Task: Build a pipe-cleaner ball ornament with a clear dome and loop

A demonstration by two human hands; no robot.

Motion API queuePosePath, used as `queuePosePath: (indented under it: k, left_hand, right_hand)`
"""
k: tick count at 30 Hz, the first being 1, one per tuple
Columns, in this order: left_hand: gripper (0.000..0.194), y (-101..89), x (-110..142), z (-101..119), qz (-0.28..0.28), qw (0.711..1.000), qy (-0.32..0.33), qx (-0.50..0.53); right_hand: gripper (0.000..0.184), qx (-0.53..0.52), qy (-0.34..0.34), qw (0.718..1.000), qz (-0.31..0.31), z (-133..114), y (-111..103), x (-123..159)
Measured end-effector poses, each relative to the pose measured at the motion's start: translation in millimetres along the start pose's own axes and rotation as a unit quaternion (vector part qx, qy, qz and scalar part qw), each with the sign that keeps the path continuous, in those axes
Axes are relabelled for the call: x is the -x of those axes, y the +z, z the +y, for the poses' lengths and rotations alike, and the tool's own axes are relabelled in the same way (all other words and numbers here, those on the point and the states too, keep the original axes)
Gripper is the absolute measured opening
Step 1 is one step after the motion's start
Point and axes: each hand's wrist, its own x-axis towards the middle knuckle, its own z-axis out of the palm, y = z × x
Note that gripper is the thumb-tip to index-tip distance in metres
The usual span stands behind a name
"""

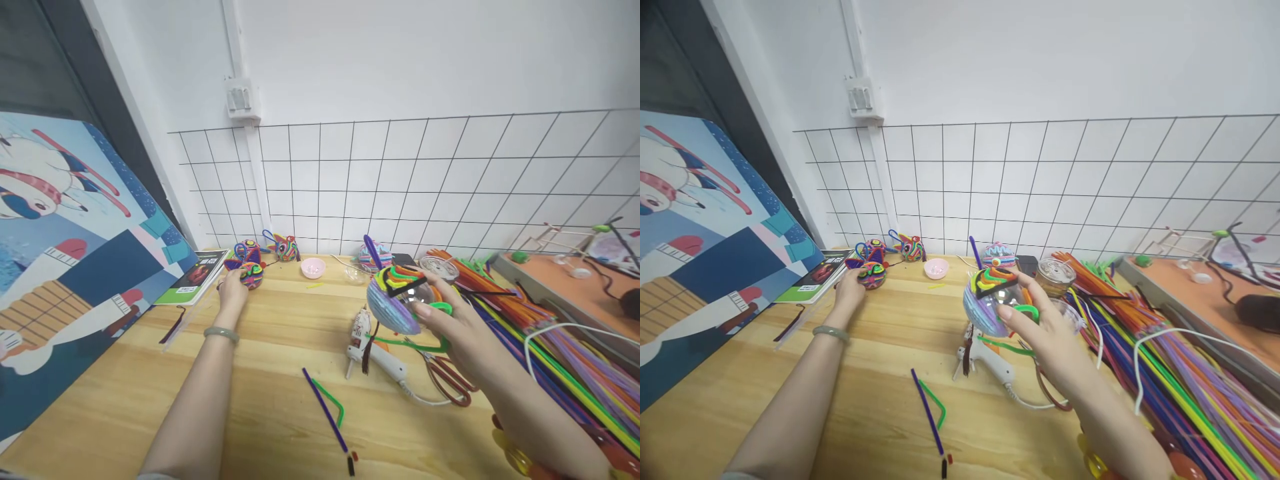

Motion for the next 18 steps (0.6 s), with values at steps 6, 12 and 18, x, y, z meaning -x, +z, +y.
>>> queuePosePath:
  k: [6,12,18]
  left_hand:
    - [0.034,21.1,-5,-13,0.01,0.998,0.054,0.043]
    - [0.052,29.5,-6,-18,0.004,0.993,0.048,0.109]
    - [0.073,28.9,-6,-20,0.005,0.985,0.026,0.173]
  right_hand:
    - [0.072,0.018,0.027,0.999,-0.02,4,-1,-2]
    - [0.067,0.0,0.044,0.999,-0.026,7,-2,-4]
    - [0.065,0.007,0.04,0.999,-0.034,7,0,-4]
